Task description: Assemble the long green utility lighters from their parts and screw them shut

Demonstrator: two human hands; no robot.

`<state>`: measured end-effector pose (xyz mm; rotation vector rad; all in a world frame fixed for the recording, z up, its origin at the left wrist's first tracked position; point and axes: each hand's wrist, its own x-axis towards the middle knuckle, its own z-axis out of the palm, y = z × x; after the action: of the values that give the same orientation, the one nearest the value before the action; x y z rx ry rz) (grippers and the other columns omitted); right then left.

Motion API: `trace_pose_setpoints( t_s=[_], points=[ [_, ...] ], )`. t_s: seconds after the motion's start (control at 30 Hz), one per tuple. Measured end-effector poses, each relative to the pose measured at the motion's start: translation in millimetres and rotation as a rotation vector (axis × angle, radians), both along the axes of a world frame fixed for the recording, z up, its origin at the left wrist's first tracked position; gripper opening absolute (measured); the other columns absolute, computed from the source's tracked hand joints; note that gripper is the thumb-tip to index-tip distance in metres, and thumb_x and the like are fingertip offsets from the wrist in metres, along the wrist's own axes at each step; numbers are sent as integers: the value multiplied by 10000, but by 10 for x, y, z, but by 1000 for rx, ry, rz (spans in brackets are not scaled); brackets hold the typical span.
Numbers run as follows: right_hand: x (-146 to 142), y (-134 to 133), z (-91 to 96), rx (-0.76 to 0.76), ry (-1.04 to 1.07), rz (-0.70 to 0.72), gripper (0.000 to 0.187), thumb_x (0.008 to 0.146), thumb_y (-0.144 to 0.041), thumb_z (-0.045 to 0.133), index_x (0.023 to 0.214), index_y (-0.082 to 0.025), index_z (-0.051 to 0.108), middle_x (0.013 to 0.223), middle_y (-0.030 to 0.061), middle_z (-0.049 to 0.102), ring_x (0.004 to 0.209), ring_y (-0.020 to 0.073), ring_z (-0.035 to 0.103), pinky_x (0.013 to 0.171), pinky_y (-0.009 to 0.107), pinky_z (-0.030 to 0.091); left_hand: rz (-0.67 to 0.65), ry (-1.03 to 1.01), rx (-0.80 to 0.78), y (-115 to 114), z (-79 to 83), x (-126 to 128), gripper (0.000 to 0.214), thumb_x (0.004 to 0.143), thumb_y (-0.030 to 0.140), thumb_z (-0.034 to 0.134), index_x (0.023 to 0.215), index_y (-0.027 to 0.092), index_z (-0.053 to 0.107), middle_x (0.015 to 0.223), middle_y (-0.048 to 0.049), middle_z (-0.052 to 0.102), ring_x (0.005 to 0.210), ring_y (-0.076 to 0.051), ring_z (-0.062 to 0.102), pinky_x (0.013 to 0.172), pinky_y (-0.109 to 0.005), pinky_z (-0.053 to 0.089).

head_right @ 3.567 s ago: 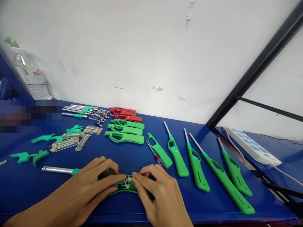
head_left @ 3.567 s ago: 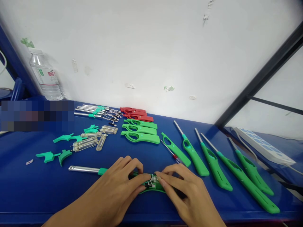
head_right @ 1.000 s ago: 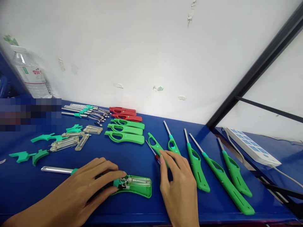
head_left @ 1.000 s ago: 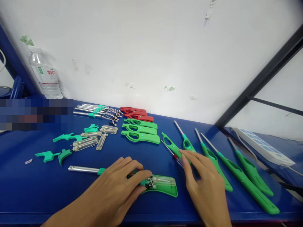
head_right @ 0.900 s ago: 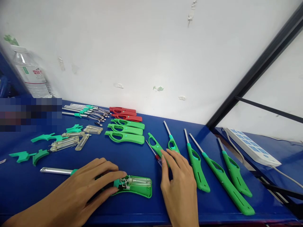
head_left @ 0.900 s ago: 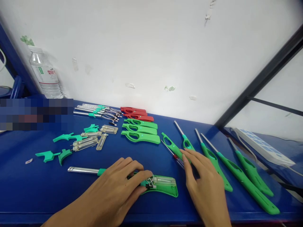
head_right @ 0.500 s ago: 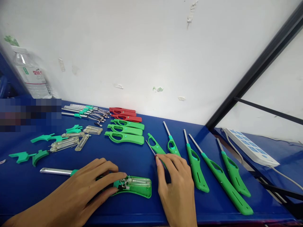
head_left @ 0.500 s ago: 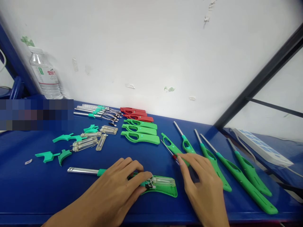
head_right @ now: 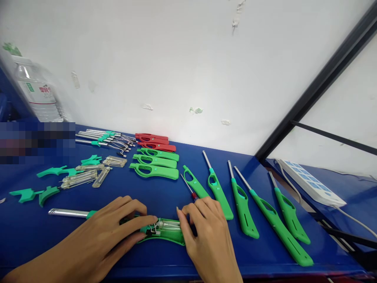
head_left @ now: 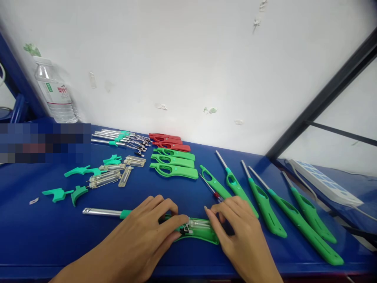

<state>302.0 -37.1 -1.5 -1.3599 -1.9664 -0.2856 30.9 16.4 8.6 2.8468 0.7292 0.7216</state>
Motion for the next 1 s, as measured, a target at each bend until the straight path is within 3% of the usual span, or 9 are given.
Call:
trace_pose_setpoints(
  t_s=[0.27,1.0],
  points=[
    [-2,29,3,-32,-30,-8,382,1119,-157,639,820,-253,422,737,-47,482,709,176,499,744,337,393,-20,48,44,5,29,15,432,1122,90,511,1459,335,628,1232,-47,714,993,-277,747,1019,-523,622],
    [1,23,-29,-71,1,-18,368,1121,-170,633,811,-245,448,734,-46,484,711,174,503,731,336,385,-14,64,-22,-2,26,-9,384,1129,86,452,1310,325,692,1228,-39,682,960,-244,702,1047,-505,601]
  ],
)
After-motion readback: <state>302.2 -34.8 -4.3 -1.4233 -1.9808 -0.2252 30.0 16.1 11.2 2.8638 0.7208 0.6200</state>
